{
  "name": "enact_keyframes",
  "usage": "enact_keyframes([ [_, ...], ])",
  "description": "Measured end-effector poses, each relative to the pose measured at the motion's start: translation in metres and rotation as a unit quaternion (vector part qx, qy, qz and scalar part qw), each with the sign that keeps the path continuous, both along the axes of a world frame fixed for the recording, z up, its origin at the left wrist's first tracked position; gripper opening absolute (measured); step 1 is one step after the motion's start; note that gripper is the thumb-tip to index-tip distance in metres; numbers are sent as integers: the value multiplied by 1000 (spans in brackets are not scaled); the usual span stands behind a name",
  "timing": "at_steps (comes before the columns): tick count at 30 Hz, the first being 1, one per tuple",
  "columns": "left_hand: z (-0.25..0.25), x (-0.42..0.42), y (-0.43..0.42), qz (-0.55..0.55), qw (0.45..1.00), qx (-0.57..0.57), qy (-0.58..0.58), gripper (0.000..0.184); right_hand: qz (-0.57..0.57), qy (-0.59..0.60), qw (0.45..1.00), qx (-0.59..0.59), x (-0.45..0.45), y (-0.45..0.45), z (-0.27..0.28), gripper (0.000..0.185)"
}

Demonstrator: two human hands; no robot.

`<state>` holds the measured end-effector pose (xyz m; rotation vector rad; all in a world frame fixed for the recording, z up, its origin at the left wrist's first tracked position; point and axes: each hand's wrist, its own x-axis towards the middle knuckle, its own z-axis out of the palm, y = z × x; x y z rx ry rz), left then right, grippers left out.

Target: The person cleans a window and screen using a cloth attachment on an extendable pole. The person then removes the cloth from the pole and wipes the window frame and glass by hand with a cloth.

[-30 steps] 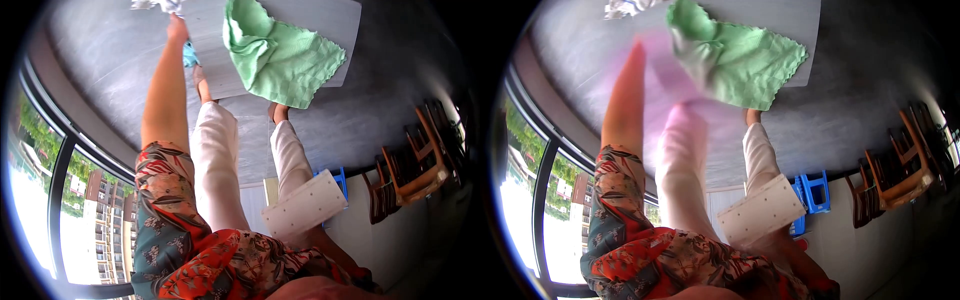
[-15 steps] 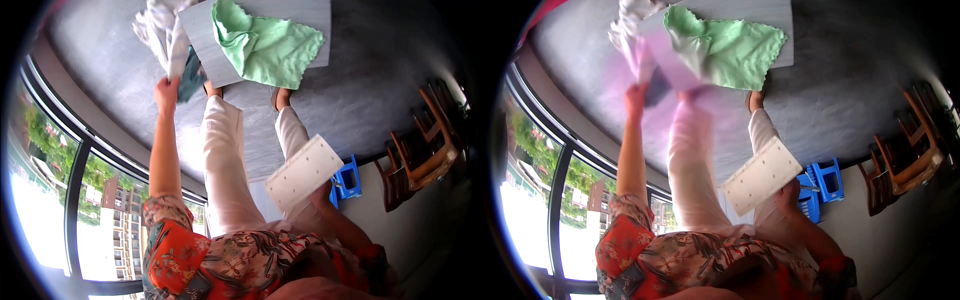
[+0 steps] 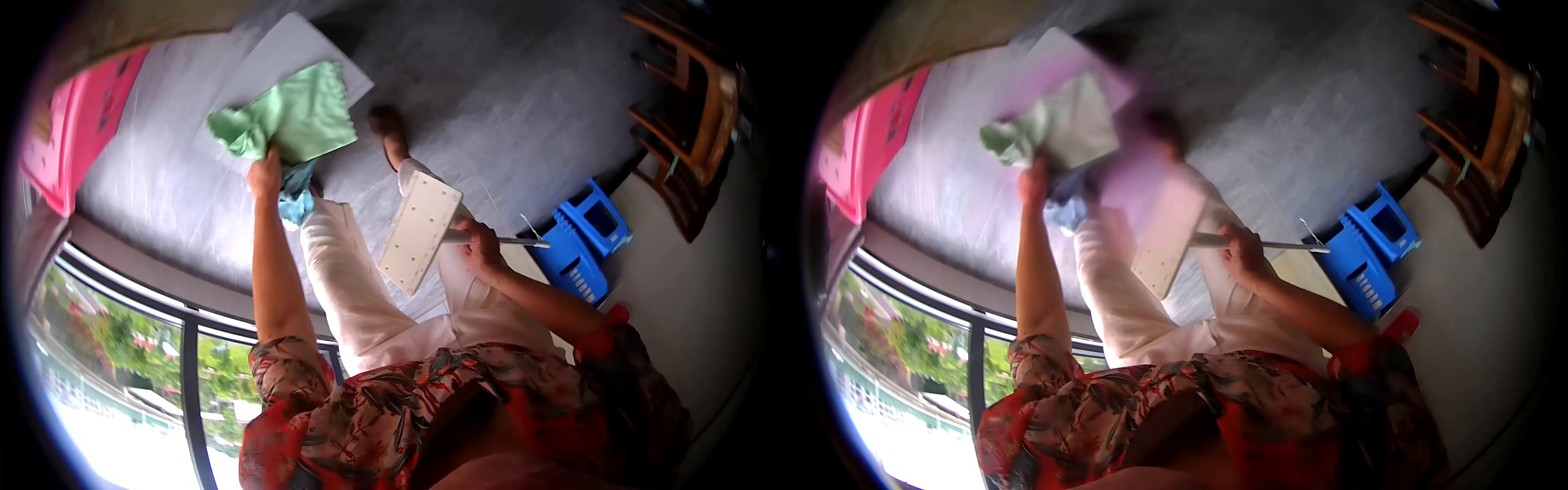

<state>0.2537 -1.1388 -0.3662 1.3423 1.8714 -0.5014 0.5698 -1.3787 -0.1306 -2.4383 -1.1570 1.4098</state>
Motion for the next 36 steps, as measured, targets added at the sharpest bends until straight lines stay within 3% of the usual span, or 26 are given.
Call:
enact_keyframes([
  [2,2,-27,-10,-44,998,-40,-10,61,-176,129,975,-43,-3,-25,-21,10],
  [3,18,-30,-23,-52,997,38,-34,54,-230,170,958,-30,-8,-17,-20,8],
  [4,5,-61,-43,-102,994,-3,-32,51,-280,212,936,-13,-10,-10,-20,8],
  [6,17,-81,-78,-180,983,-27,-11,54,-224,110,968,31,-9,-29,-37,3],
  [8,40,-85,-101,-222,967,-107,60,55,-69,-44,993,87,-14,-24,-41,9],
  [10,72,-86,-106,-275,951,-131,59,54,-121,-18,988,93,-28,-33,-58,14],
  [12,79,-94,-111,-263,958,-103,41,52,-152,-1,986,68,-27,-33,-59,19],
  [14,142,-45,-73,-229,966,-115,21,51,-167,5,986,7,-25,-28,-45,25],
  [18,146,-10,-44,-281,955,-94,-12,48,-245,0,969,38,-24,-49,-29,29],
  [21,167,33,-28,-331,936,-120,7,51,-339,3,941,-8,-30,-69,-3,29],
  [26,183,70,2,-444,889,-108,6,51,-400,-16,916,-23,-63,-101,15,32],
  [28,179,72,21,-488,868,-96,-6,51,-442,-2,895,-50,-77,-110,17,34],
  [30,135,64,47,-551,830,-82,33,51,-490,29,869,-58,-80,-110,25,34],
  [36,144,140,56,-606,794,1,-35,56,-521,27,853,11,-38,-101,23,32],
])
